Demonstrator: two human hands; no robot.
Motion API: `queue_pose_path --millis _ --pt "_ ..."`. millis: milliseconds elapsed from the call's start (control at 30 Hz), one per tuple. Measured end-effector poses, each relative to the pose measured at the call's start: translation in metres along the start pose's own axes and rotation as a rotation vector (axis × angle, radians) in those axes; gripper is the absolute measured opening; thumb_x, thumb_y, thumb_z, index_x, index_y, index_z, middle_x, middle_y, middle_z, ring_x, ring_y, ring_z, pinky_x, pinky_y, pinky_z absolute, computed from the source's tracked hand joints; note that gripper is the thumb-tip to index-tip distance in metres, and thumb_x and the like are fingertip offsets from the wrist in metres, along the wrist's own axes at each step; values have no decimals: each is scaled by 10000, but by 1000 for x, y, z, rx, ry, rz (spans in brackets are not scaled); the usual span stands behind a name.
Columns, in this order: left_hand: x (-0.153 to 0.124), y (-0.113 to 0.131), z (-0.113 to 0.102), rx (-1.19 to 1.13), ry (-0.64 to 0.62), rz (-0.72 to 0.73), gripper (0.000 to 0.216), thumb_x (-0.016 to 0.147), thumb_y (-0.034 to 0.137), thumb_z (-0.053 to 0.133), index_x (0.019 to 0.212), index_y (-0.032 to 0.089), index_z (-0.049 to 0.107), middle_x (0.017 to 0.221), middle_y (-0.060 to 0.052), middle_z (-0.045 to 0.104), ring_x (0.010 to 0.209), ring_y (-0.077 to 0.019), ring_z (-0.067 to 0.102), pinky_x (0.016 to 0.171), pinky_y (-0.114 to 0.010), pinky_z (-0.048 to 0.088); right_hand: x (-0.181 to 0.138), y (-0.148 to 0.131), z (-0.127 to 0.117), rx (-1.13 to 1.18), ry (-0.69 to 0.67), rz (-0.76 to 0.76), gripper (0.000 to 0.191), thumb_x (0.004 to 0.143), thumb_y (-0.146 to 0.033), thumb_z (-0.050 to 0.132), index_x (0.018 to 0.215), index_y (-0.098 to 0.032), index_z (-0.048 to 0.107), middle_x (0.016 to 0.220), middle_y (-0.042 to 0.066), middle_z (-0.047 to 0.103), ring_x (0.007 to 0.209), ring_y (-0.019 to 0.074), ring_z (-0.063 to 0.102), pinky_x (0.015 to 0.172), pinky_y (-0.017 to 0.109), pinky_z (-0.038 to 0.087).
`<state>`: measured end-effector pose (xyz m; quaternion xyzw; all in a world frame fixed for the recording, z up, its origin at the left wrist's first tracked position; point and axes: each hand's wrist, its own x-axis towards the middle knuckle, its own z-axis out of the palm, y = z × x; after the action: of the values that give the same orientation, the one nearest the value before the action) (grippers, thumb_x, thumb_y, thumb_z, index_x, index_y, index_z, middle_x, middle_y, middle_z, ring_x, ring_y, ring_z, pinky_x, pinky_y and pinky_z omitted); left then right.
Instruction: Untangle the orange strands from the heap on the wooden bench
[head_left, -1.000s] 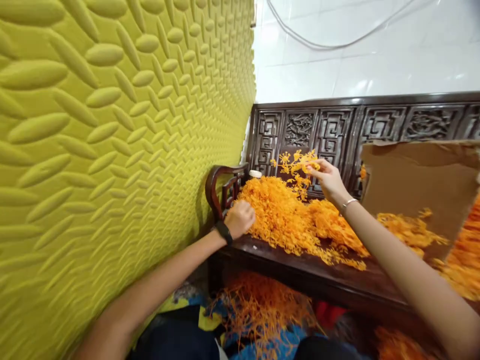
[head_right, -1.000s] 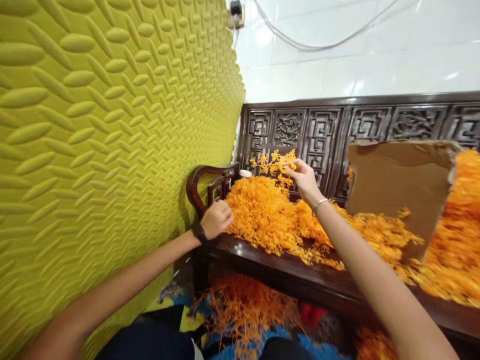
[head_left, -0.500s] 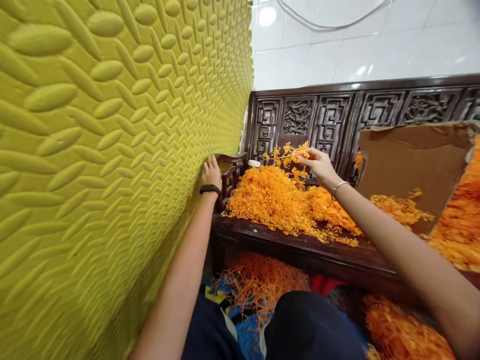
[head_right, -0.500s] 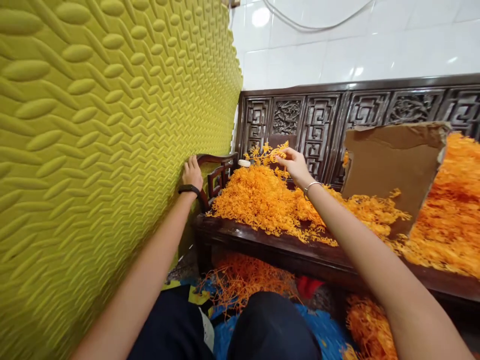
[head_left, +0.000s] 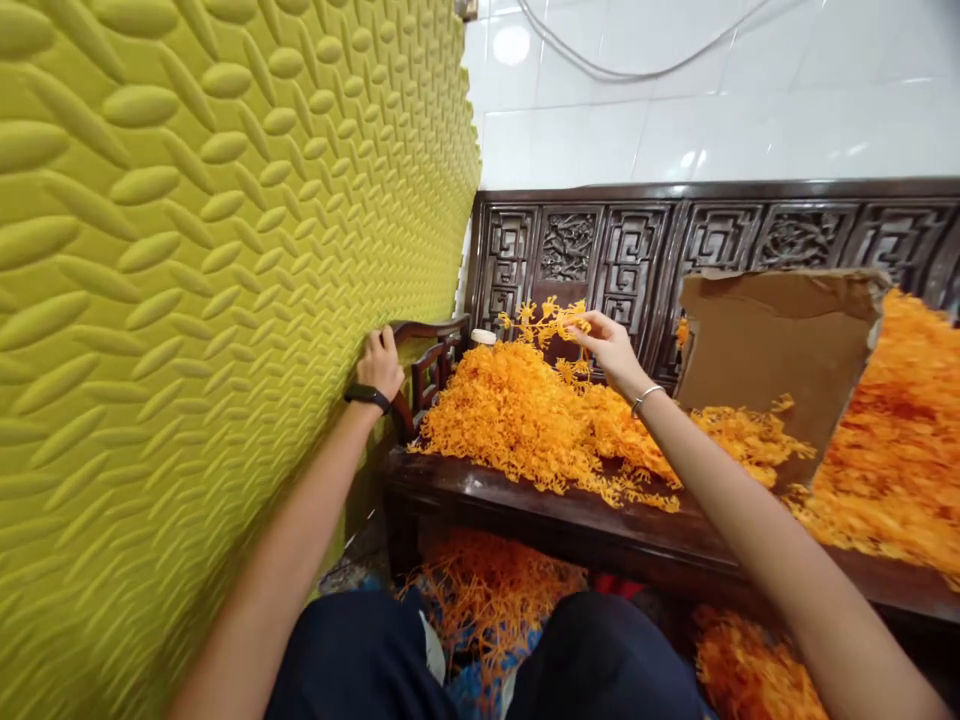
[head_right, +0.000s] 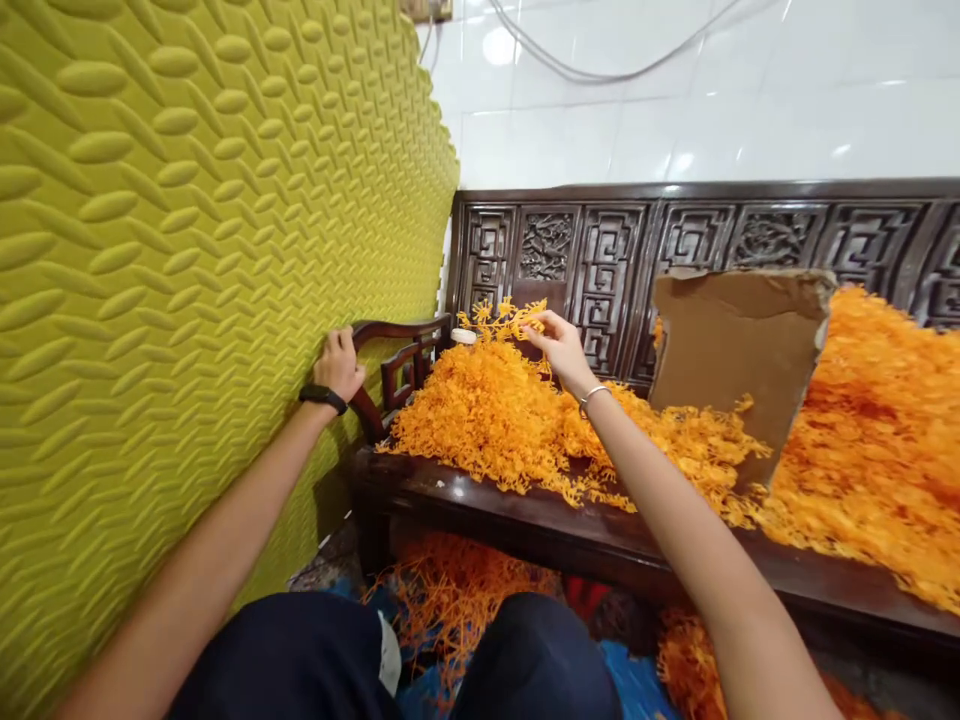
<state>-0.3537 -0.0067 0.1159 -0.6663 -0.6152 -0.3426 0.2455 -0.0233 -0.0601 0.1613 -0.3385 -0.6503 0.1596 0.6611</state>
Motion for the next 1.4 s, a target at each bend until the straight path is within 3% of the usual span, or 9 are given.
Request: queue_pose_path --millis 133,233,567,933,1167,1400 --pt "1 -2 4 3 21 -1 584 746 121 446 1315 49 335 1192 -216 457 1080 -321 511 792 -371 500 26 10 9 1 -9 9 172 623 -293 719 707 -200 601 781 -8 645 768 150 582 769 297 474" --pt "0 -2 5 16 26 -5 585 754 131 447 1319 43 325 1186 -219 458 1086 -331 501 786 -378 502 28 14 12 5 4 38 152 633 -267 711 701 -203 591 766 -17 643 759 144 581 761 288 474" --pt "-3 2 0 43 -52 16 681 752 143 468 1370 7 215 1280 -248 389 1136 -347 443 823 -397 493 -18 6 22 -25 -35 59 175 638 -268 720 725 -178 598 765 -12 608 714 127 533 723 283 440" --pt "-5 8 -3 113 -67 15 729 737 150 488 1379 -8 184 1313 -258 369 1115 -354 445 783 -392 509 -36 -9 23 58 -44 14 114 699 -215 656 789 -216 587 897 -10 626 914 144 567 849 300 427" --pt "-8 10 -3 68 -52 -20 727 745 149 475 1394 17 175 1324 -242 369 1134 -350 435 843 -412 481 -81 6 13 169 4 45 162 687 -283 691 778 -228 569 978 8 621 1120 178 508 939 327 382" --pt "-10 10 4 -38 29 -49 731 730 109 492 1398 21 206 1353 -245 348 1177 -365 406 920 -446 430 -85 30 6 234 63 129 200 674 -315 698 792 -231 560 1015 20 586 1041 169 531 908 328 408"
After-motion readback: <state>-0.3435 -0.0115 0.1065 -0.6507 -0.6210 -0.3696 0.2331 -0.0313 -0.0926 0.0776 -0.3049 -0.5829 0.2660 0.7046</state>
